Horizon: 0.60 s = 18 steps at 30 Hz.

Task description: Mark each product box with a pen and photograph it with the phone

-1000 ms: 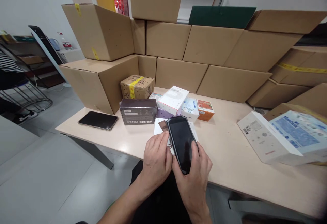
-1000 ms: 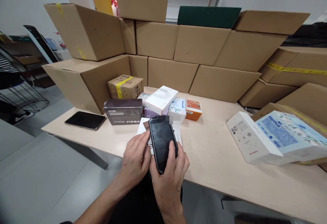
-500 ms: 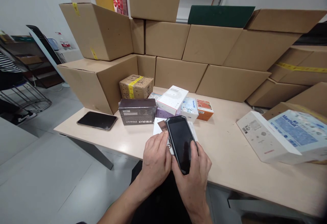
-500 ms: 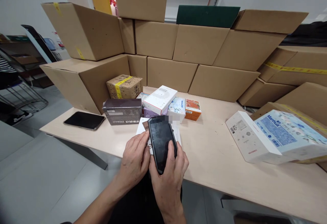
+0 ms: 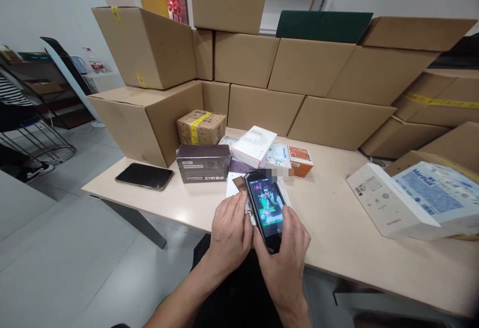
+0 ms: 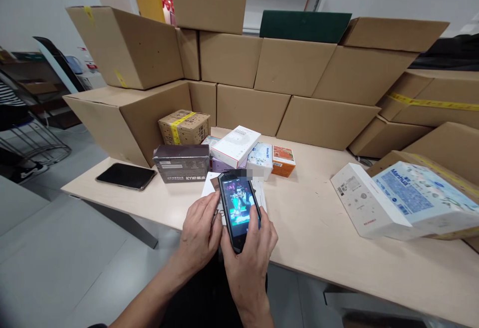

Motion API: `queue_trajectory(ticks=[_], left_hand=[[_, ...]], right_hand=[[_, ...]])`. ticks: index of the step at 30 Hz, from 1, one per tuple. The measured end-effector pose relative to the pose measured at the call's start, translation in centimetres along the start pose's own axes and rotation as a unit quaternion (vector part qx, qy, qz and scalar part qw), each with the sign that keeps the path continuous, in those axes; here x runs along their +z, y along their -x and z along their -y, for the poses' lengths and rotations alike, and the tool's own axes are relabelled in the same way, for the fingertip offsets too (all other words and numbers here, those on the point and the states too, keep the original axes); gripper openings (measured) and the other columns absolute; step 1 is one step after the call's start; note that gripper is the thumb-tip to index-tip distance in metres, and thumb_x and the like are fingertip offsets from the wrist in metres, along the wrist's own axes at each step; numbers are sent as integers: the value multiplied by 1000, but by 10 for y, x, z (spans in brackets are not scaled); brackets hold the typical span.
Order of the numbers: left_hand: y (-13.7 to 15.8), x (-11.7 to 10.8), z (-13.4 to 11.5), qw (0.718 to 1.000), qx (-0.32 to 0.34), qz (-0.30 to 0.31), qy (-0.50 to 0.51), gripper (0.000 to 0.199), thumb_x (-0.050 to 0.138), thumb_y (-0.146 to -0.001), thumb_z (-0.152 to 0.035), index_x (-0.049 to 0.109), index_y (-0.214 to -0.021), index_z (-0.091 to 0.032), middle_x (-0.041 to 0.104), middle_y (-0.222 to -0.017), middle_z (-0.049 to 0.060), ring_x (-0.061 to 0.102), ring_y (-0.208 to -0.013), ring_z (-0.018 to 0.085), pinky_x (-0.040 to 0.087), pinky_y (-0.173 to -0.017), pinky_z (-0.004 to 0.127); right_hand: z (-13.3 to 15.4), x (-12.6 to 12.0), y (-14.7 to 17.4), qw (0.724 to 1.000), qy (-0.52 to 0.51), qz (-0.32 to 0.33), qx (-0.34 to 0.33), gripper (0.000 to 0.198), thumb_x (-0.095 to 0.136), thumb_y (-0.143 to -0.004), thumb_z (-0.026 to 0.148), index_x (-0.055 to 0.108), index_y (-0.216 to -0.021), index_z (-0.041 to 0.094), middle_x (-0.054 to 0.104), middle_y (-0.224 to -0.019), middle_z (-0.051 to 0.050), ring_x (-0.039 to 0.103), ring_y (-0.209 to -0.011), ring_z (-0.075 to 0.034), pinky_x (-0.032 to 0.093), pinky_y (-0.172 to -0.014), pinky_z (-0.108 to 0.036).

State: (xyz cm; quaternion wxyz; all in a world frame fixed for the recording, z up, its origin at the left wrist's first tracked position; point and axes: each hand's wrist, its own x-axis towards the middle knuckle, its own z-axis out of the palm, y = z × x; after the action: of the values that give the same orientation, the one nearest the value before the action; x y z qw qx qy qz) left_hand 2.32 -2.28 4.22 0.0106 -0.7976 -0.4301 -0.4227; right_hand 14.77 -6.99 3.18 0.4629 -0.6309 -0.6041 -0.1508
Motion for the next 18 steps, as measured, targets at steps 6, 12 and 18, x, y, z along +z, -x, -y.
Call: queue_trajectory(ticks=[6,12,18], left_hand=[[0,1,2,1000,0,1,-6,53,45,-94,-13,37,-146,-12,58,-137,17,54,-125,27,46,-107,47],[1,3,3,1000,8,-2,-18,54,47,-93,-12,37,-146,-11,58,-136,18,54,-125,28,46,-106,47],[2,4,4,1000,17,-7,-9,53,49,-92,-12,40,-144,-12,59,-133,17,55,-124,28,46,-105,48]], right_hand=[[-4,-2,-1,1000,-7,-7,-2,73,64,-88,41,34,-150,15,53,-133,-23,50,-122,-35,45,-96,-58],[-18,-23,-9,999,15,-15,28,76,63,-88,45,32,-152,17,52,-136,-22,50,-123,-36,44,-97,-60],[-60,-44,-15,989,93,-69,92,80,61,-86,52,37,-150,10,54,-135,-26,51,-122,-40,37,-100,-62]])
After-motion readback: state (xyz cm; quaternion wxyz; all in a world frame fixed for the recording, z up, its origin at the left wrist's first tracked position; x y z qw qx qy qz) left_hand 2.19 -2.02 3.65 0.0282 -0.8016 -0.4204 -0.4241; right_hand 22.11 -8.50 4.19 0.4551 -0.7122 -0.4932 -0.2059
